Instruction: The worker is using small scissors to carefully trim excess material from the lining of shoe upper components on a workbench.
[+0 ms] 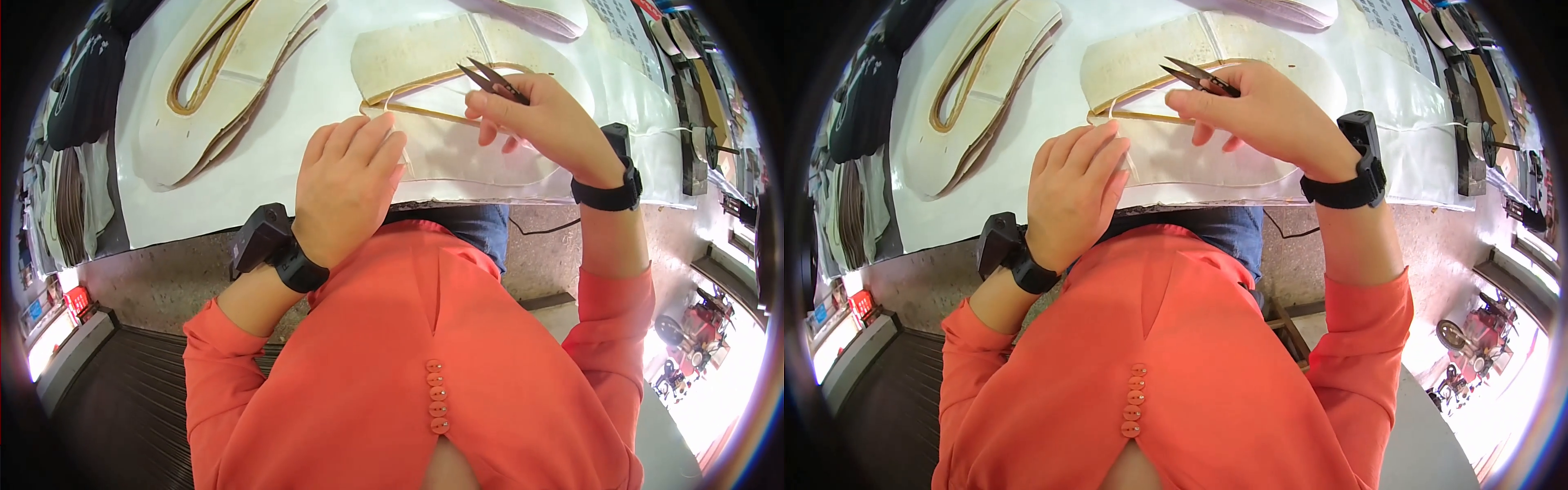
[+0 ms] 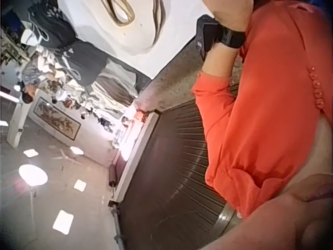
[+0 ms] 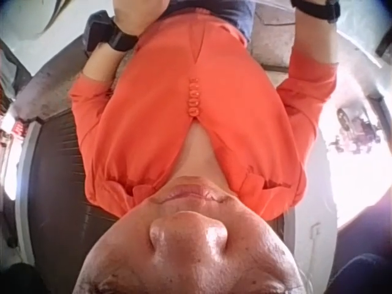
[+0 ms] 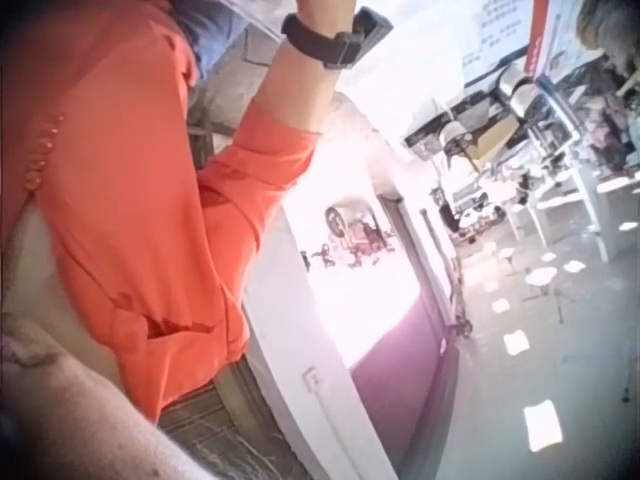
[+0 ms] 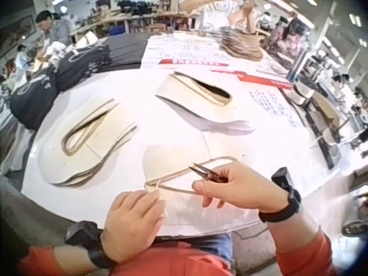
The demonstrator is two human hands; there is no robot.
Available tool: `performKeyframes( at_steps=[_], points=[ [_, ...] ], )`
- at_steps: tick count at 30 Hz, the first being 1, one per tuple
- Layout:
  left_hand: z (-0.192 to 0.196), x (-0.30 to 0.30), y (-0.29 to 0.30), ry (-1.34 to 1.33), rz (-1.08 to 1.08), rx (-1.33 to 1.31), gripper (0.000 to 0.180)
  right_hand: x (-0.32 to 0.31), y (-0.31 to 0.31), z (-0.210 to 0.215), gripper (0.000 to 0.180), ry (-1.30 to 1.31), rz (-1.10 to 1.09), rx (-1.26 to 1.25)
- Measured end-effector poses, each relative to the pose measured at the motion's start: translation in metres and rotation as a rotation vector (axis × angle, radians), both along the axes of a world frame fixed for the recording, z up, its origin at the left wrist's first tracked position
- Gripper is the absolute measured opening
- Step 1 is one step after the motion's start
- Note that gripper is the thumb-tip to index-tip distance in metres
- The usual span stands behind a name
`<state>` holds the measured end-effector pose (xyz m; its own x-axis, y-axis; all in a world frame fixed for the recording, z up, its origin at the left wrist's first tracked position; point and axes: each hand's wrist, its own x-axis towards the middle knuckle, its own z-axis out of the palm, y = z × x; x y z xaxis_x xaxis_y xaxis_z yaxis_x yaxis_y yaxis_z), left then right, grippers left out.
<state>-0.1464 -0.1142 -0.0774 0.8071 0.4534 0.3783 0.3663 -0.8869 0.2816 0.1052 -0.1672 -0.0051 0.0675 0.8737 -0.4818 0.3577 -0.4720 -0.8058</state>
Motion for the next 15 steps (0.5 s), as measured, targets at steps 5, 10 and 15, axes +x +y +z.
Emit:
performKeyframes(
  at_steps=[5,10,15],
  points=[
    [-0.002,0.000,-0.004,-0.023,0.016,-0.058,0.037,-0.006,0.006,-0.006,0.044,0.007,-0.111,0.024],
    [-0.005,-0.001,-0.005,-0.037,0.037,-0.096,0.035,-0.002,-0.004,-0.005,0.042,-0.117,-0.157,-0.015],
    [-0.005,0.000,-0.005,-0.031,0.045,-0.094,0.035,0.003,-0.024,-0.019,0.033,-0.168,-0.135,-0.035]
  ],
)
